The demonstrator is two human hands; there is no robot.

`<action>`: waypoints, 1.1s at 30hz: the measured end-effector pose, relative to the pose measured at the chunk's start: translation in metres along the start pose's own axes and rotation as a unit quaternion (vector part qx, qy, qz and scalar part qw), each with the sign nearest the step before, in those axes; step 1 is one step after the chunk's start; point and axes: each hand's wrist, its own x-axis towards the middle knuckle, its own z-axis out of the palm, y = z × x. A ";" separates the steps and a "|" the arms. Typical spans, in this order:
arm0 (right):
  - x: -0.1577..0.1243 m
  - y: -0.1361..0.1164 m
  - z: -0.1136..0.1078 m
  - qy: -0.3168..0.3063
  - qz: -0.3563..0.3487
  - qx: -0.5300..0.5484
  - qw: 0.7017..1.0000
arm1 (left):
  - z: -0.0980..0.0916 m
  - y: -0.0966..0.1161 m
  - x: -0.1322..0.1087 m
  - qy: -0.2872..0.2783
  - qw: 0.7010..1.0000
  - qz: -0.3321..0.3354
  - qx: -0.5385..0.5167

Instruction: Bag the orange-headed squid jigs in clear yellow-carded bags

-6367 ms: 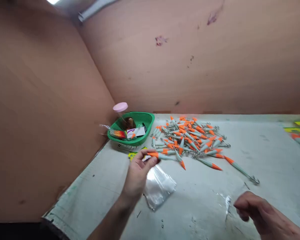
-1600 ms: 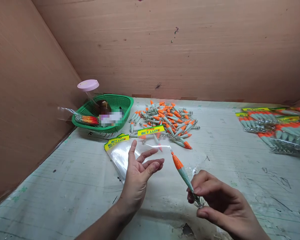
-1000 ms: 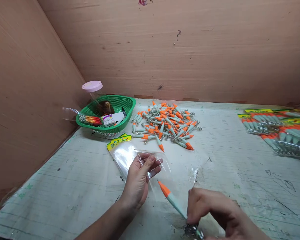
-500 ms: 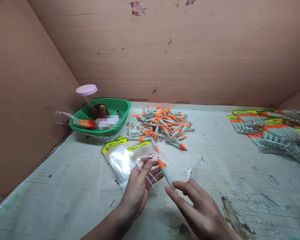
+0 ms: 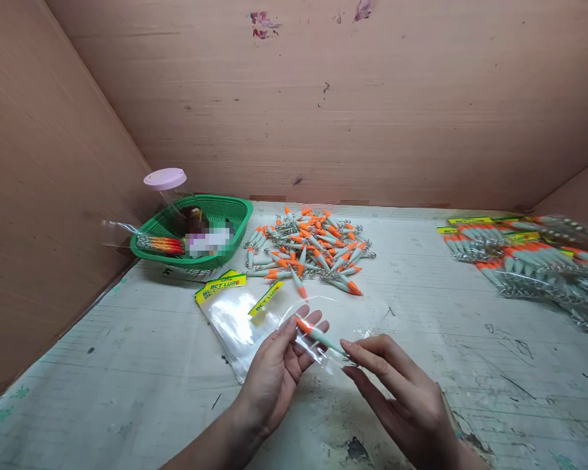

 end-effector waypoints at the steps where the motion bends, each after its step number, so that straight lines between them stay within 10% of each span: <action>1: 0.000 -0.001 0.001 0.005 -0.002 0.000 1.000 | 0.000 -0.002 -0.001 -0.009 1.000 -0.006 0.000; 19: -0.008 -0.004 0.016 0.053 -0.045 0.006 0.998 | 0.000 -0.013 -0.008 -0.034 0.997 -0.053 -0.046; 29: 0.001 -0.008 0.008 -0.131 -0.132 -0.057 0.981 | -0.003 -0.015 -0.002 0.000 0.997 -0.061 -0.048; 33: 0.002 -0.012 0.014 -0.027 -0.095 -0.023 0.995 | -0.005 -0.015 -0.003 -0.021 0.997 -0.033 -0.059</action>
